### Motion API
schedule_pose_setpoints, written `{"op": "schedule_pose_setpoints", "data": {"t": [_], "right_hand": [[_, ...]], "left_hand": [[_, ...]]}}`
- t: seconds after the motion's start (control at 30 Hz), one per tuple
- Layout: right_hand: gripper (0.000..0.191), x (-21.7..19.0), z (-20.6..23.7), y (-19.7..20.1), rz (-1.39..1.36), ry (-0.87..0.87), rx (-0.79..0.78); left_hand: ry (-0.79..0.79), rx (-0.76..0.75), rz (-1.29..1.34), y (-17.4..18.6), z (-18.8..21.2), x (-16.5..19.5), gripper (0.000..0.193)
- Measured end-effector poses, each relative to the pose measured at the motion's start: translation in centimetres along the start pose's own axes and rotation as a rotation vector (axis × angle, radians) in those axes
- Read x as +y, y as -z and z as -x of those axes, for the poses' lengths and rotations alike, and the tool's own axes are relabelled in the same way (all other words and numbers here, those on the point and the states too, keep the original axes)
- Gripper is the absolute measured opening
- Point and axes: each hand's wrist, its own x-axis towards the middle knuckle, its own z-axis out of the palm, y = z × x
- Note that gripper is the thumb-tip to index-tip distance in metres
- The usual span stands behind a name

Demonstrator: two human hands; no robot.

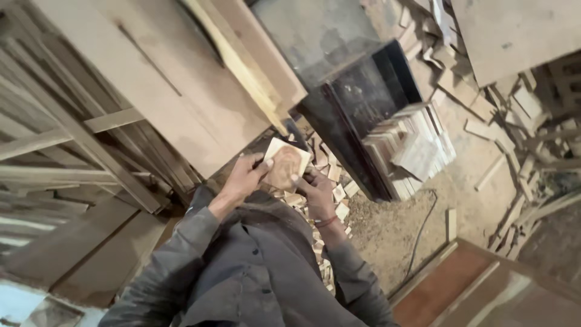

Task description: The person picks up small wooden blocks and cuts them into smaller pieces on a table saw, guiding each piece against the blade by hand. After cutting, the person places the cut pieces into a black tray beside the saw.

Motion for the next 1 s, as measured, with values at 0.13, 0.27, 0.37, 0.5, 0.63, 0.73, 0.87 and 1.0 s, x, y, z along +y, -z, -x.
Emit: {"op": "schedule_pose_setpoints", "data": {"t": [0.13, 0.27, 0.37, 0.5, 0.63, 0.73, 0.87, 1.0], "right_hand": [[0.030, 8.7, -1.9, 8.7, -0.007, -0.091, 0.039], [0.022, 11.4, 1.7, 11.9, -0.611, -0.232, 0.348], [0.030, 7.7, 5.0, 11.6, -0.281, -0.290, 0.557], [0.048, -1.7, 3.7, 14.7, 0.814, 0.431, 1.007], [0.086, -8.9, -1.0, 18.3, 1.083, 0.266, 1.124], [0.085, -11.0, -2.6, 19.1, 1.129, 0.111, 1.090], [0.088, -13.1, -1.2, 17.4, 0.506, 0.381, 0.908], [0.089, -13.8, 2.0, 12.5, -0.789, 0.260, -0.169]], "left_hand": [[0.012, -0.005, -0.673, -1.8, 0.4, -0.2, 0.028], [-0.011, -0.092, -0.355, -1.9, 1.4, -1.1, 0.032], [0.001, -0.039, -0.452, -1.6, 2.1, -1.7, 0.032], [-0.057, -0.030, -0.580, -1.8, 1.7, -1.7, 0.032], [-0.141, -0.015, -0.685, -2.5, 0.6, -0.1, 0.032], [-0.137, -0.010, -0.681, -3.1, 0.5, 1.1, 0.034], [-0.218, 0.039, -0.615, -3.3, 0.8, 2.6, 0.034], [-0.225, 0.004, -0.452, -4.4, 0.9, 4.5, 0.038]]}}
